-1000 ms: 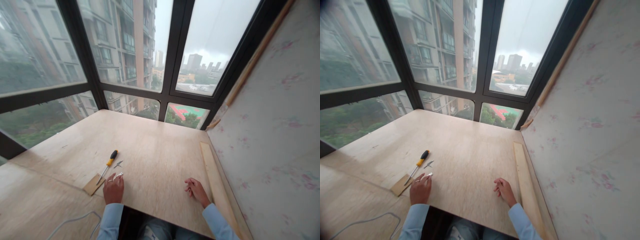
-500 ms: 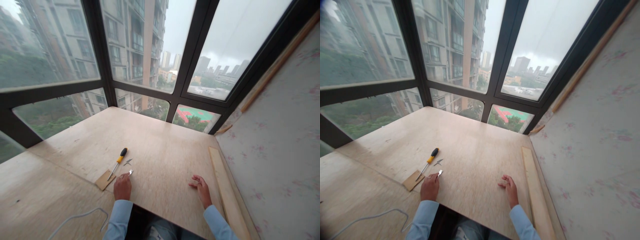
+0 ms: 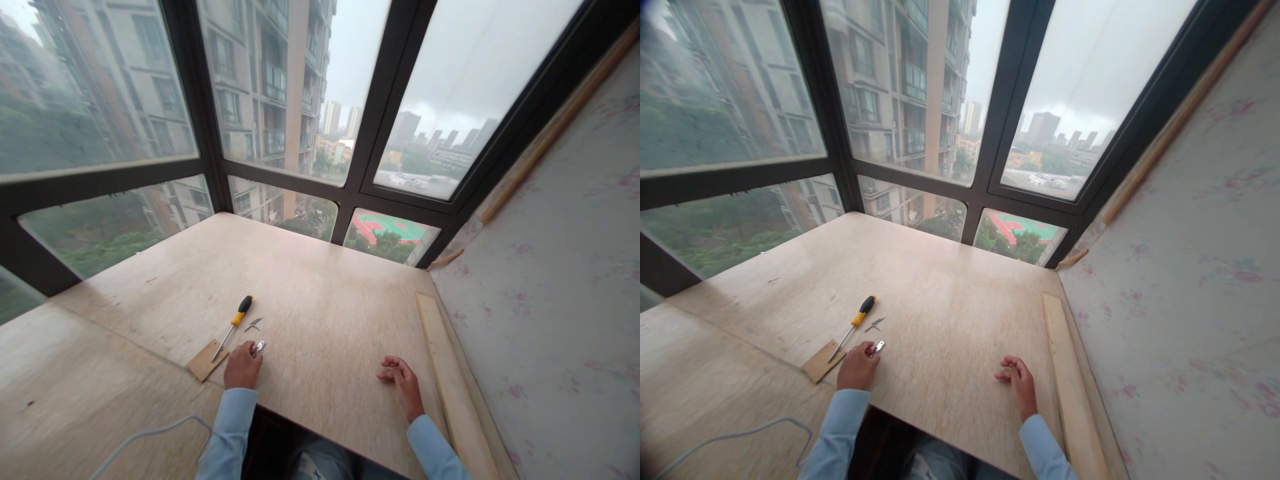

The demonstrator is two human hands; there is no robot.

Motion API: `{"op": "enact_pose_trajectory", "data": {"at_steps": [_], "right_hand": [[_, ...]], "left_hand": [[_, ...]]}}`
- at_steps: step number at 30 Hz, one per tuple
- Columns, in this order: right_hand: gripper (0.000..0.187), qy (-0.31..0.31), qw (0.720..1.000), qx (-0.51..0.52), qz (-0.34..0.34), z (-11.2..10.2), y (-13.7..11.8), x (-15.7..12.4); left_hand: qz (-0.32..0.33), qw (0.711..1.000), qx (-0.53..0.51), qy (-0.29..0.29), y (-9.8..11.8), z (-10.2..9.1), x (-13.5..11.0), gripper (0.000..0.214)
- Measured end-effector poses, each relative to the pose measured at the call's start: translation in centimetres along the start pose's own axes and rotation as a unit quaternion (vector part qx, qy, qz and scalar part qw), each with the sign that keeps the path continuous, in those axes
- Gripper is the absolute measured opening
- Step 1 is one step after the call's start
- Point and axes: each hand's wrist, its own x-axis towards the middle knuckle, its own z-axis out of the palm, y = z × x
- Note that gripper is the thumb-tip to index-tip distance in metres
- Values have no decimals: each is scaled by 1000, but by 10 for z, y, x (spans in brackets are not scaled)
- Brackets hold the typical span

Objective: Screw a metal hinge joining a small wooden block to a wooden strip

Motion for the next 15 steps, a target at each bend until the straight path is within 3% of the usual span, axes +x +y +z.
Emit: {"op": "enact_pose_trajectory", "data": {"at_steps": [9,15], "right_hand": [[30,-6,1000,-8,-2,2,-4,-2],[30,-20,1000,-7,-2,0,-3,-3]], "left_hand": [[-27,996,-22,-86,7,-17,3,21],[-26,997,-50,-46,7,-12,-4,14]]}}
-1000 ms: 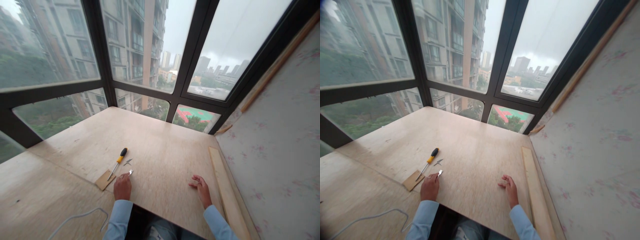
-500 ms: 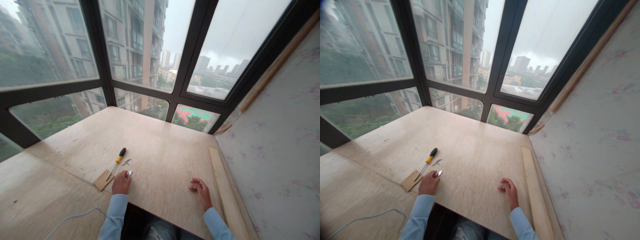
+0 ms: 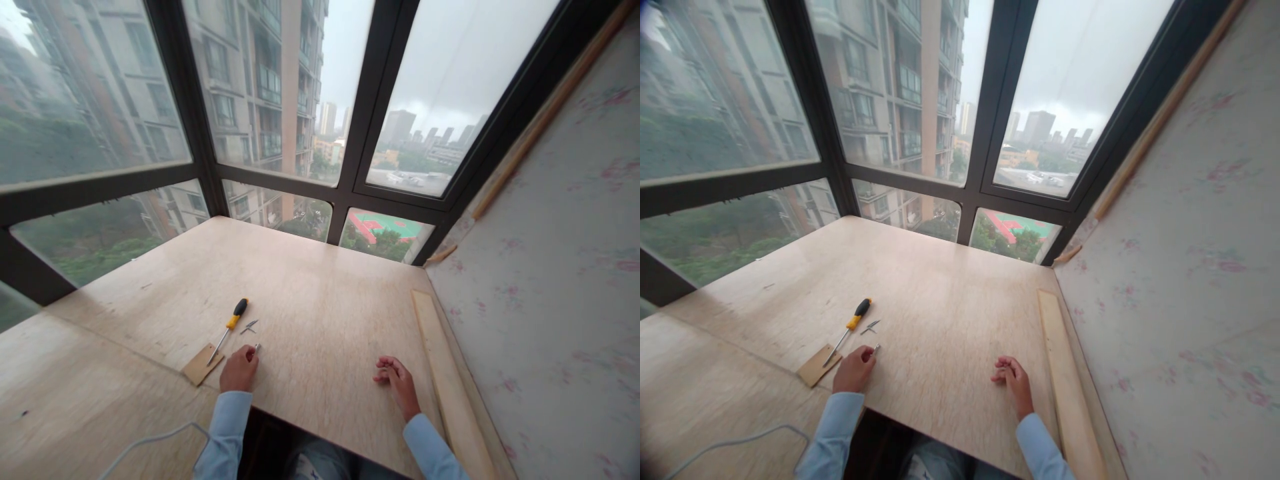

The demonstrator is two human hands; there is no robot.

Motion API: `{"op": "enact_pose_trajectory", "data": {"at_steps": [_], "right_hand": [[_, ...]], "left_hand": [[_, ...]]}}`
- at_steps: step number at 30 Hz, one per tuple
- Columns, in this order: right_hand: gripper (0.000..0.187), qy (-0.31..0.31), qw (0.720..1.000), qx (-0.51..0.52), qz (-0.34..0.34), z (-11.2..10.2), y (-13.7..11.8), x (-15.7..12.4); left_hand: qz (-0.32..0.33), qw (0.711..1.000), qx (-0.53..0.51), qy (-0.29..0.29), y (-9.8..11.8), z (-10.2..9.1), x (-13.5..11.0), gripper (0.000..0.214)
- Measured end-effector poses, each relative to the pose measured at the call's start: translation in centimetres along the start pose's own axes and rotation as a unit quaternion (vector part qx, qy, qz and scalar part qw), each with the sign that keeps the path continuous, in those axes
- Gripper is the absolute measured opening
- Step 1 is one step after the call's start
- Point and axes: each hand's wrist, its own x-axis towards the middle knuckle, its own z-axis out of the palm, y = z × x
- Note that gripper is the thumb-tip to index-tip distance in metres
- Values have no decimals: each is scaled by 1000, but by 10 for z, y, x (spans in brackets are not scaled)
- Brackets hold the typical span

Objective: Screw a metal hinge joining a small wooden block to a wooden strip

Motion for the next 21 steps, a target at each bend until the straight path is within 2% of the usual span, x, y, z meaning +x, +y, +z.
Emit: {"op": "enact_pose_trajectory", "data": {"at_steps": [5,11,16,21], "right_hand": [[31,-7,1000,7,3,-1,0,-1],[32,-13,1000,16,8,-1,-4,-3],[33,-18,1000,22,4,-4,-6,-5],[35,-40,998,49,20,-9,-9,-14]], "left_hand": [[42,986,-152,50,9,9,-11,12],[65,955,-284,61,40,17,-26,25],[81,917,-391,9,71,23,-37,41],[103,883,-454,-52,103,38,-49,42]]}}
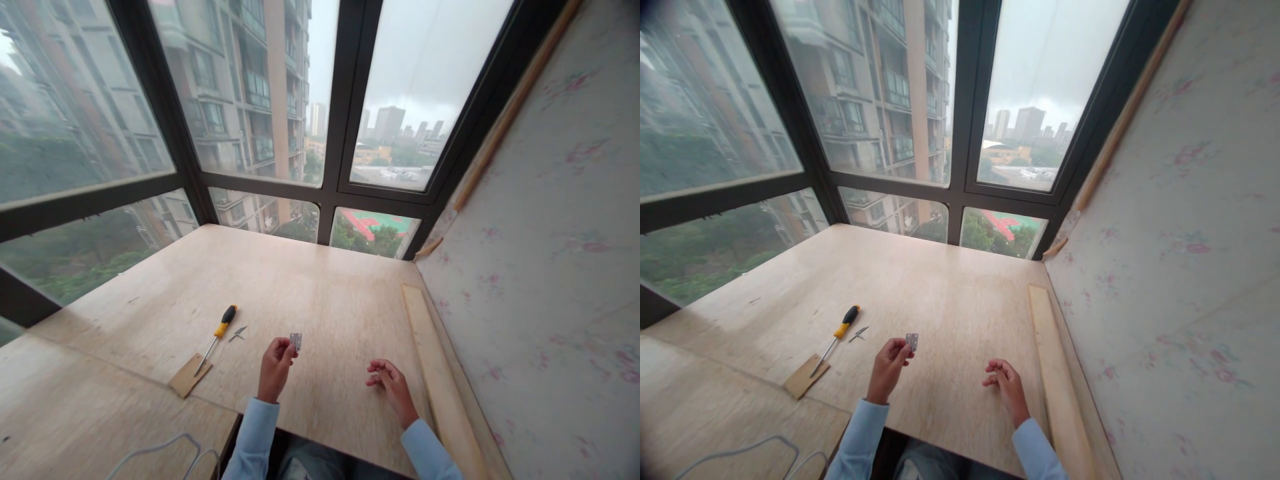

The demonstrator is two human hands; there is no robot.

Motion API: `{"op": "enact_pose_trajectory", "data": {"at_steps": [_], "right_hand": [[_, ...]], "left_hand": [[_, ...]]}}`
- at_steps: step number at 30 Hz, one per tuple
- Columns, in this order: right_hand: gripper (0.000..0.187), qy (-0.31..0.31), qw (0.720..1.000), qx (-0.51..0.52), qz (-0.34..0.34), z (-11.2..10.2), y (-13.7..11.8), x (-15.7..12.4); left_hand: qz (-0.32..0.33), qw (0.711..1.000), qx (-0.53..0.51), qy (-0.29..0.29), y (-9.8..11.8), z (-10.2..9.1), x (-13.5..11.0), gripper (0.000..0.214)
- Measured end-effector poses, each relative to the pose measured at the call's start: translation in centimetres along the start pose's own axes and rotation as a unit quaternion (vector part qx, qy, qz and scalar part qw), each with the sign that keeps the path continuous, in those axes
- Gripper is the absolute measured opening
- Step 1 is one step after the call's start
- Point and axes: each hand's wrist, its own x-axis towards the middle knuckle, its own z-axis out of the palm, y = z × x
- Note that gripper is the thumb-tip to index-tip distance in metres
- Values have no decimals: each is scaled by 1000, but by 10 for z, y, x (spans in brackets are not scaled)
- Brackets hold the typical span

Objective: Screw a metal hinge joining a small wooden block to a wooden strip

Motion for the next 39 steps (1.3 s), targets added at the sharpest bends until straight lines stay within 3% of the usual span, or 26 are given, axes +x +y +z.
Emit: {"op": "enact_pose_trajectory", "data": {"at_steps": [7,11,14,18,26,39], "right_hand": [[44,-93,995,16,22,7,-20,-29],[48,-145,989,16,-3,14,-34,-38],[45,-148,988,19,-26,12,-38,-38],[41,-112,993,40,-29,2,-37,-35],[52,-66,997,40,-1,-16,-38,-26],[50,-69,997,12,8,-32,-47,-8]], "left_hand": [[-12,993,-33,-117,-5,69,-27,39],[-28,981,-64,-180,-15,106,-48,40],[-48,976,-79,-199,-19,124,-60,43],[-57,969,-76,-228,-17,136,-66,41],[-70,963,-42,-256,-3,152,-68,34],[-66,965,-72,-244,5,172,-60,31]]}}
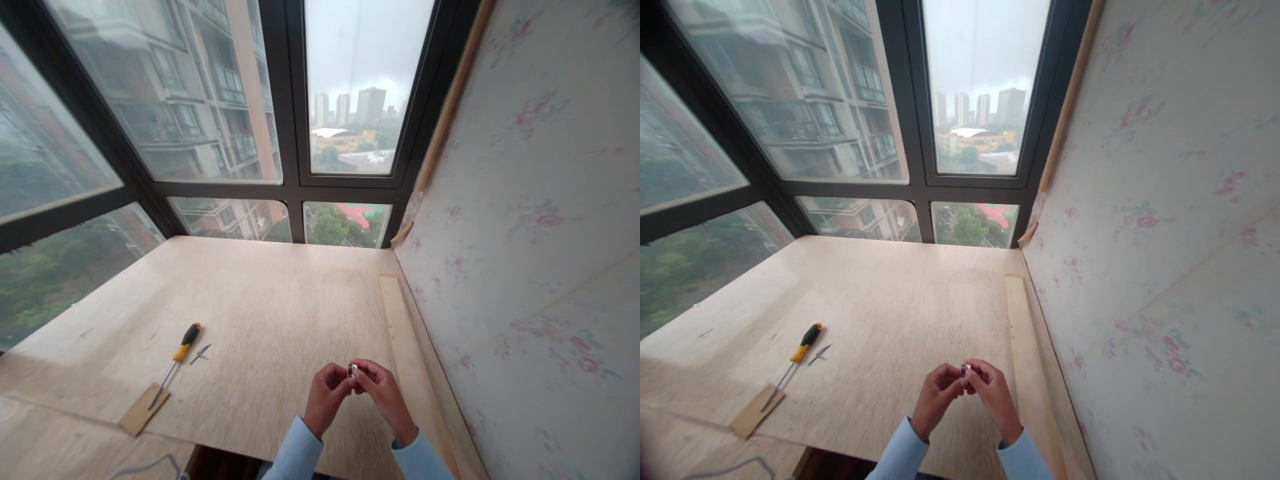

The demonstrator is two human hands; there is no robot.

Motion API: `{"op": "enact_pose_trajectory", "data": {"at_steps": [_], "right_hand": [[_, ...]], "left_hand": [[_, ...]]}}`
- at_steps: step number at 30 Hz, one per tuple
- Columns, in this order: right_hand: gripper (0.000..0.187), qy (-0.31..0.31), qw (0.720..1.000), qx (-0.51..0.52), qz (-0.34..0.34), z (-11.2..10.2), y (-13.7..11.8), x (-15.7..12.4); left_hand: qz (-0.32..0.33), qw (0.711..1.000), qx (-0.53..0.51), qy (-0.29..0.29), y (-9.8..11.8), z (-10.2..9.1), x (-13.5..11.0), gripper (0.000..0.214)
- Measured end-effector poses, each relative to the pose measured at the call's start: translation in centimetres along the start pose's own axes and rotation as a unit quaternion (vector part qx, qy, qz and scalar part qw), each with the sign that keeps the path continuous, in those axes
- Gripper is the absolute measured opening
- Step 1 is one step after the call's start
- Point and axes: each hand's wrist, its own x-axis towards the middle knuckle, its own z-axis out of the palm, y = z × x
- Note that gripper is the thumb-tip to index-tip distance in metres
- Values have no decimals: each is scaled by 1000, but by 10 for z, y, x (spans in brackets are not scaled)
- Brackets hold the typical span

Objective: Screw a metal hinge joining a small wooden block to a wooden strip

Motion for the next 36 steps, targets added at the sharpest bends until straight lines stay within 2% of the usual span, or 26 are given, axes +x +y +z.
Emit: {"op": "enact_pose_trajectory", "data": {"at_steps": [10,19,28,31,33,35,36], "right_hand": [[47,-5,1000,20,18,-6,0,3],[45,-11,1000,5,8,-7,0,0],[45,-40,998,-40,-17,-3,2,-2],[45,-8,994,-106,-41,-19,2,3],[44,44,982,-168,-76,-38,4,10],[44,114,953,-248,-130,-63,12,19],[45,153,929,-297,-162,-76,17,23]], "left_hand": [[-45,998,-48,19,-15,-7,8,45],[-32,998,-15,-41,-12,-6,1,44],[-49,998,-10,-48,-13,-9,-3,43],[-73,997,-28,-22,-17,-10,-2,47],[-91,995,-39,2,-20,-12,-2,51],[-102,994,-46,18,-21,-15,-1,54],[-104,993,-47,23,-22,-16,-1,54]]}}
